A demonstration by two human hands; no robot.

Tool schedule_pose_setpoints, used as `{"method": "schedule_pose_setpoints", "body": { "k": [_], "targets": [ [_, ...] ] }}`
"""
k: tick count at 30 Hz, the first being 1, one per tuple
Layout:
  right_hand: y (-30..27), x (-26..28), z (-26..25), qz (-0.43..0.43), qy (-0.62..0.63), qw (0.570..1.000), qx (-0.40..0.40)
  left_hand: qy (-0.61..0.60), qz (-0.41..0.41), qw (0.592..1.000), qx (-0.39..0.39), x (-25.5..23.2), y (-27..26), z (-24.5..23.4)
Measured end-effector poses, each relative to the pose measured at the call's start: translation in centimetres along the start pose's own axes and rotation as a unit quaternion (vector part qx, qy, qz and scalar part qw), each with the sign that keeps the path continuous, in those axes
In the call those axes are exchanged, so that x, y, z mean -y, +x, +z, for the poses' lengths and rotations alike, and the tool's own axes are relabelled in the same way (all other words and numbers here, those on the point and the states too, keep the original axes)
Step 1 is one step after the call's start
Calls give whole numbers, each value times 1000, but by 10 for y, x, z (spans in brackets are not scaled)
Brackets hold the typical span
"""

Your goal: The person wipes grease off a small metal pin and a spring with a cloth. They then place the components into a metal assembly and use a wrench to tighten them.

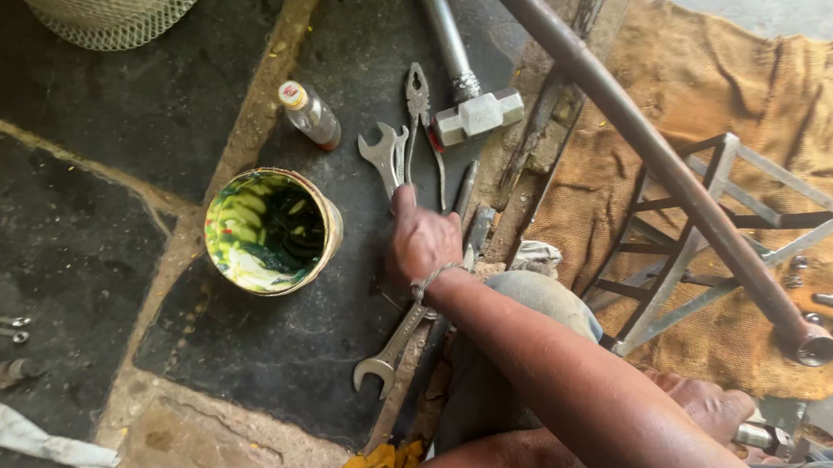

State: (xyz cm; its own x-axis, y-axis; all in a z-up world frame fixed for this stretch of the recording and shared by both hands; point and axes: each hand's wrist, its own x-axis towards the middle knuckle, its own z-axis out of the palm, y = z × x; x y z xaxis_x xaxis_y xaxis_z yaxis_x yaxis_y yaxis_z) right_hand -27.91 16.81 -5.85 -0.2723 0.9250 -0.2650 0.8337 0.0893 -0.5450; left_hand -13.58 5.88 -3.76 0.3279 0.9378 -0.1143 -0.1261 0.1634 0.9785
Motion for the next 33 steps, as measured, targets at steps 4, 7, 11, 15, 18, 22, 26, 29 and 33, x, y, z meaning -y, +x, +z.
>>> {"method": "schedule_pose_setpoints", "body": {
  "k": [4,7,11,15,18,22,26,29,33],
  "targets": [
    [-9,6,-36,27,136,986,-88,22,17,1000,-14,-6,1,-9],
    [-35,1,-86,-17,203,973,-109,42,26,999,-16,-11,-1,-6],
    [-146,-49,-180,-46,283,953,-97,57,47,997,6,-17,-6,30],
    [-285,-114,-255,25,155,975,-159,64,63,995,31,-21,-2,62],
    [-363,-159,-247,126,120,953,-249,96,53,993,38,-29,4,75],
    [-420,-199,-215,214,202,918,-265,165,97,981,37,-36,2,100],
    [-444,-215,-198,364,78,921,-112,160,174,970,52,-35,-1,131],
    [-453,-234,-189,176,151,932,-279,169,196,964,63,-33,1,152],
    [-460,-258,-180,194,161,929,-273,213,210,952,62,-25,3,167]
  ]
}}
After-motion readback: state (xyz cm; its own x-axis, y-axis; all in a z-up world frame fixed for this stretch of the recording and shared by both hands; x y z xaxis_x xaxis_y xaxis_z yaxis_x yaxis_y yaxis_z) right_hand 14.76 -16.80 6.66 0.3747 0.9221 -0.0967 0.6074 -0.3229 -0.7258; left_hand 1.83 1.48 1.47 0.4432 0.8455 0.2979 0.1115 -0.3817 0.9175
